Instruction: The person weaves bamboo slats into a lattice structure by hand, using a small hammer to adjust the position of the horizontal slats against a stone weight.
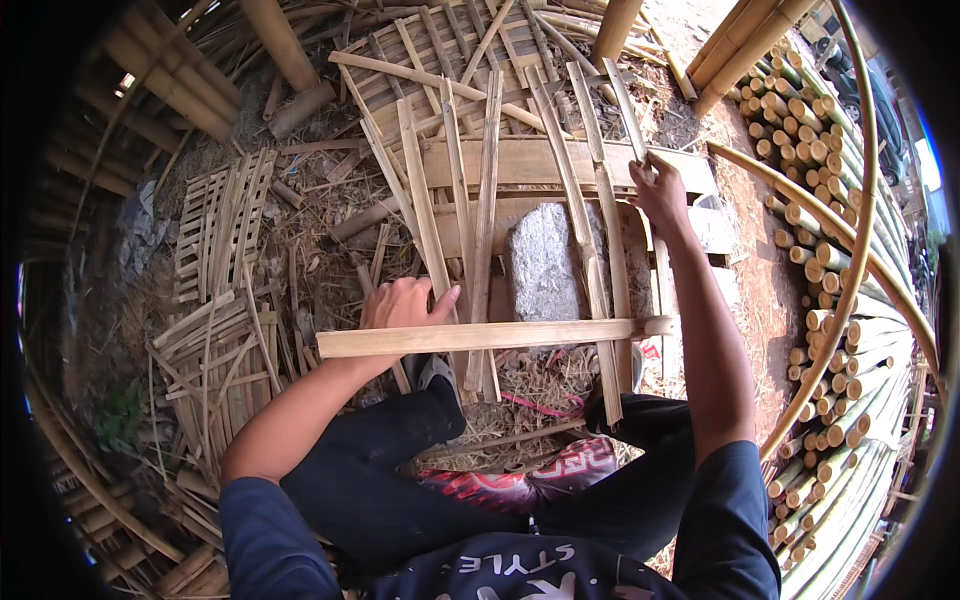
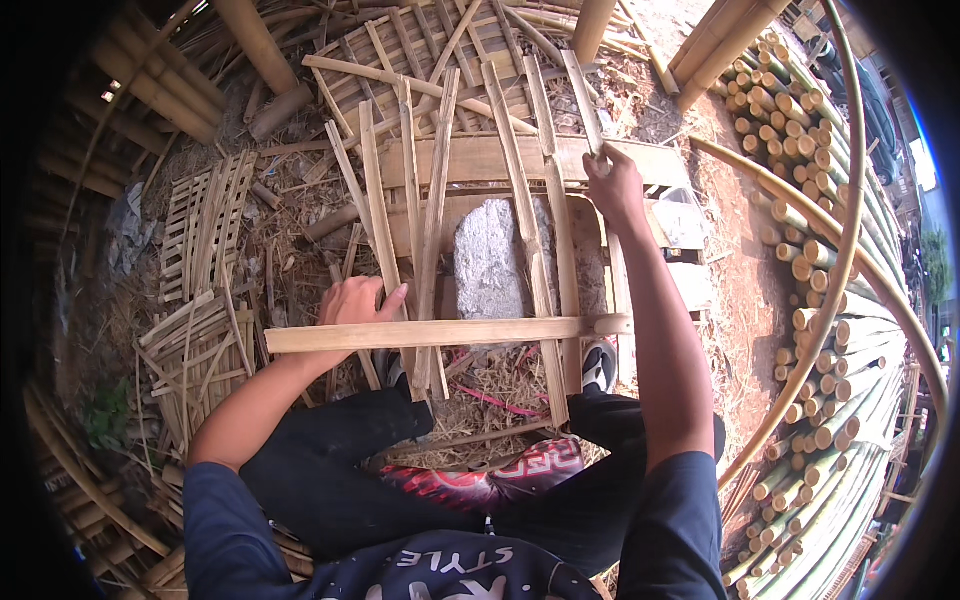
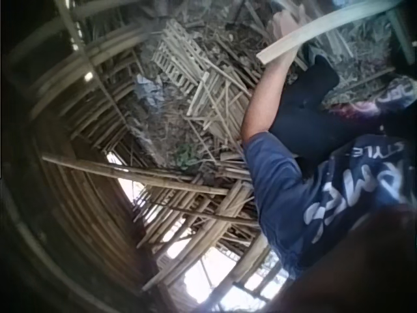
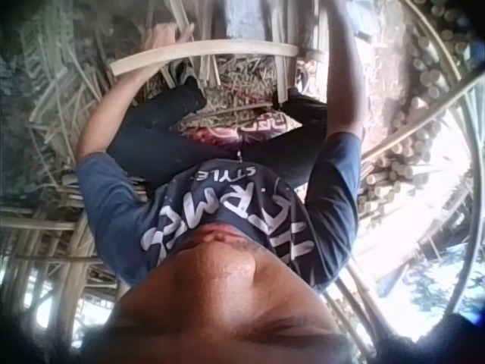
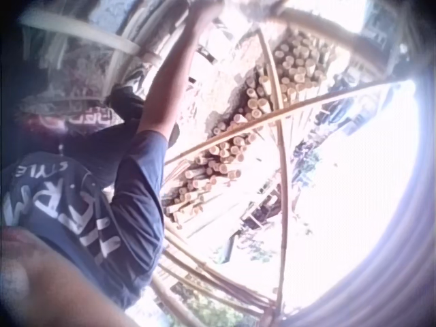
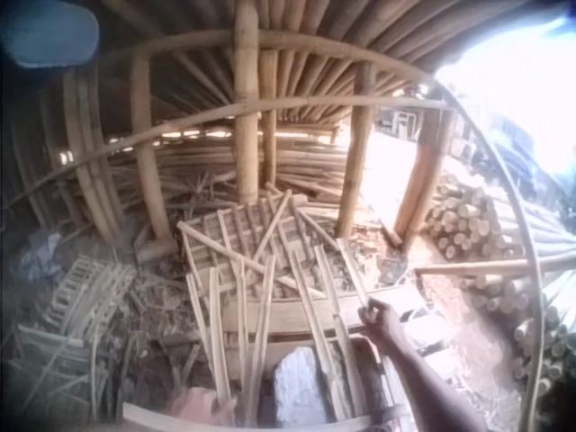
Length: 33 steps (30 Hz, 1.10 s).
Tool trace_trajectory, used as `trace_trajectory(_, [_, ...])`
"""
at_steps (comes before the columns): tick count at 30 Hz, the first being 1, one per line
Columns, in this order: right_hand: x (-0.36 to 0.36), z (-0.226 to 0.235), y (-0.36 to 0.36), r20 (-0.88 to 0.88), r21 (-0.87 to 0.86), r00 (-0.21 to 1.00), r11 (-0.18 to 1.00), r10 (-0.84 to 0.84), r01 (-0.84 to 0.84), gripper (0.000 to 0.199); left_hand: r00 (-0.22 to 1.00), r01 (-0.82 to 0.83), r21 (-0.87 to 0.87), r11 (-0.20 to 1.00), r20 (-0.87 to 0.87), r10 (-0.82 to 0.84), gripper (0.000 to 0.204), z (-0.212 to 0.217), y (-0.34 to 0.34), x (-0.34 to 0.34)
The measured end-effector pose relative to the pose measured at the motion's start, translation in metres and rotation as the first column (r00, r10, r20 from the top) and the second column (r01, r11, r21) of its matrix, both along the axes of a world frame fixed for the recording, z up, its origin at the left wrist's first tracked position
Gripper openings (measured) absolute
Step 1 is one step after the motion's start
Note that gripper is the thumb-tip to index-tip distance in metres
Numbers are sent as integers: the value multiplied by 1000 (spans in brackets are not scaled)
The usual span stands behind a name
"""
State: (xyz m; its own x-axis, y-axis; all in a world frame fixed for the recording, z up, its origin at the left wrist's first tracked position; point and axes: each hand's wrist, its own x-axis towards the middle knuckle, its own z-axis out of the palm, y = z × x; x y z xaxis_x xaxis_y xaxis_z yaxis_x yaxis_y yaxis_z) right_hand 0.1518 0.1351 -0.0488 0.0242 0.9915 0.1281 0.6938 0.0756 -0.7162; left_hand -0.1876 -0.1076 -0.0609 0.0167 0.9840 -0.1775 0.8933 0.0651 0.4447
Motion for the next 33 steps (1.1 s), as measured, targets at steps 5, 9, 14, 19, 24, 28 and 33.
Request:
trace_trajectory(5, [-3, -8, 1, -59, 25, 998, 1000, 19, -18, 45, 998, -18, 475, 880, 63, -14, 49, -25, -40, 25])
trace_trajectory(9, [-1, -10, 3, -51, 10, 999, 1000, -4, 5, 33, 963, -155, 329, 931, 261, 68, 75, -44, -51, 58])
trace_trajectory(14, [-13, 4, -4, -26, -27, 1000, 999, 16, -17, 32, 913, -338, 304, 891, 334, 233, 83, -57, -52, 76])
trace_trajectory(19, [-9, 5, -8, -4, 177, 1000, 984, -4, 4, 32, 882, -434, 299, 850, 336, 332, 73, -64, -49, 88])
trace_trajectory(24, [-10, 10, -11, -22, -24, 1000, 1000, -5, 4, 37, 868, -454, 339, 824, 378, 323, 71, -62, -52, 85])
trace_trajectory(28, [-7, 4, -8, -71, -23, 997, 1000, -10, 8, 40, 874, -435, 320, 842, 375, 309, 81, -67, -54, 81])
trace_trajectory(33, [-4, -2, -3, -89, -62, 996, 998, -32, 27, 49, 830, -394, 222, 892, 502, 241, 101, -59, -60, 68])
